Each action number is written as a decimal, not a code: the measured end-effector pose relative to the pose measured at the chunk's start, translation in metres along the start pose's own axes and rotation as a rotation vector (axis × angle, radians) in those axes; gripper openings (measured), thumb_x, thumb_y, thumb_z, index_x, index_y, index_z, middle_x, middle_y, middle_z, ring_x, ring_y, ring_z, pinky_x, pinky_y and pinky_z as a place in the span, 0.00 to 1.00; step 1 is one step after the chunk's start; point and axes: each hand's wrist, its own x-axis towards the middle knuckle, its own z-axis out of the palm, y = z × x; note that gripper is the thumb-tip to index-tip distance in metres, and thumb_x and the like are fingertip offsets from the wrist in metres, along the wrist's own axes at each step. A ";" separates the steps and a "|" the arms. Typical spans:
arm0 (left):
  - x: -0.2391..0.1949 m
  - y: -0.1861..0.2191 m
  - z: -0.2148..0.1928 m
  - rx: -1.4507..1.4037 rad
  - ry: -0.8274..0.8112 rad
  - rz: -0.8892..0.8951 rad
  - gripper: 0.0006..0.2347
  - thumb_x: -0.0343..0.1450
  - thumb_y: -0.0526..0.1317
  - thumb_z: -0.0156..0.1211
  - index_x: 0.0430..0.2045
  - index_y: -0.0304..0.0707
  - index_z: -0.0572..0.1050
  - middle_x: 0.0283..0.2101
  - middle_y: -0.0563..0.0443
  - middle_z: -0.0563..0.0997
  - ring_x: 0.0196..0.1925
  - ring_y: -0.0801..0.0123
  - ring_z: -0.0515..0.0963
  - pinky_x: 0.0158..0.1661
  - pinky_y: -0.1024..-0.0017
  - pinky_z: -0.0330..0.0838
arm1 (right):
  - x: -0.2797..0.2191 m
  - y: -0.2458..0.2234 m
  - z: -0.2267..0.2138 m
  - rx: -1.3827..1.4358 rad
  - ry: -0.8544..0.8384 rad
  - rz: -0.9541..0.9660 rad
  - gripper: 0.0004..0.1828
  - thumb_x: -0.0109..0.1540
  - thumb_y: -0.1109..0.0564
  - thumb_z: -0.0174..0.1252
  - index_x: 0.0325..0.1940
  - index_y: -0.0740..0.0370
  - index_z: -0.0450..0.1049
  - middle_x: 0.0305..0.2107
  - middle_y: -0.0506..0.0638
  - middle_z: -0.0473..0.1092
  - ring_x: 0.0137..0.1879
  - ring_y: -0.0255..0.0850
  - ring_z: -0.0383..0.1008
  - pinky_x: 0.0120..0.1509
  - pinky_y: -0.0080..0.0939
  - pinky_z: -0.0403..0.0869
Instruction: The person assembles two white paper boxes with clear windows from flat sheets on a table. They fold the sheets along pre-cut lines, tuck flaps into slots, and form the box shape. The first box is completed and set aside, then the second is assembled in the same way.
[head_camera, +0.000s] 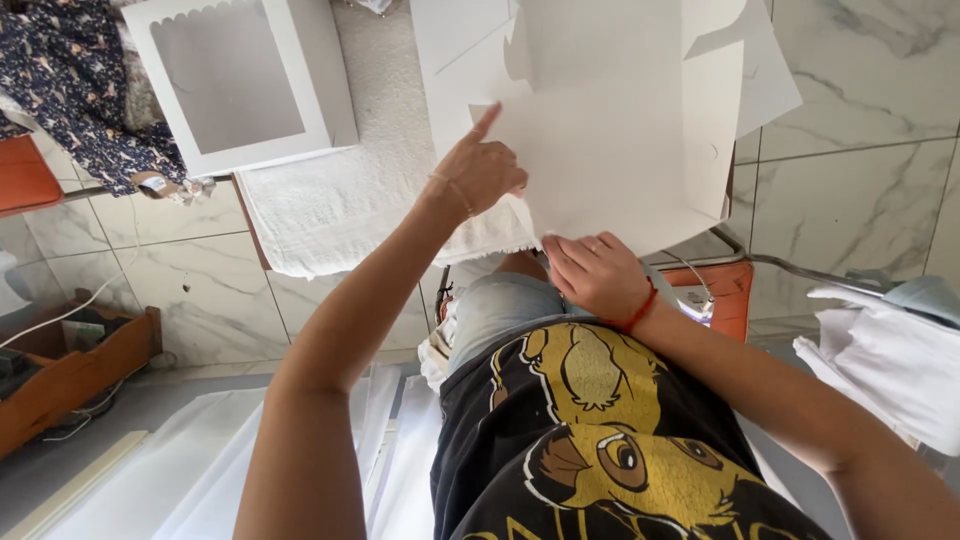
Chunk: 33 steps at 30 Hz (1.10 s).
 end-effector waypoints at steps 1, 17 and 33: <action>0.011 0.000 0.007 -0.075 -0.019 0.011 0.12 0.58 0.35 0.60 0.29 0.62 0.73 0.29 0.68 0.77 0.46 0.79 0.70 0.60 0.52 0.25 | 0.001 0.003 -0.005 0.015 0.044 -0.083 0.12 0.52 0.59 0.51 0.39 0.62 0.71 0.29 0.51 0.67 0.30 0.41 0.67 0.32 0.37 0.65; 0.094 0.021 -0.033 -0.181 -0.237 0.031 0.09 0.61 0.52 0.52 0.25 0.55 0.76 0.24 0.52 0.77 0.32 0.57 0.77 0.37 0.60 0.68 | -0.016 0.014 -0.004 -0.040 0.235 -0.085 0.17 0.52 0.64 0.46 0.43 0.68 0.71 0.17 0.50 0.55 0.21 0.41 0.58 0.26 0.37 0.63; 0.075 0.036 -0.041 -0.009 -0.171 0.141 0.07 0.62 0.47 0.55 0.22 0.48 0.77 0.24 0.53 0.77 0.31 0.64 0.77 0.39 0.64 0.63 | 0.006 0.022 0.010 -0.117 0.019 0.085 0.08 0.58 0.54 0.49 0.26 0.56 0.63 0.18 0.44 0.59 0.22 0.36 0.63 0.27 0.30 0.66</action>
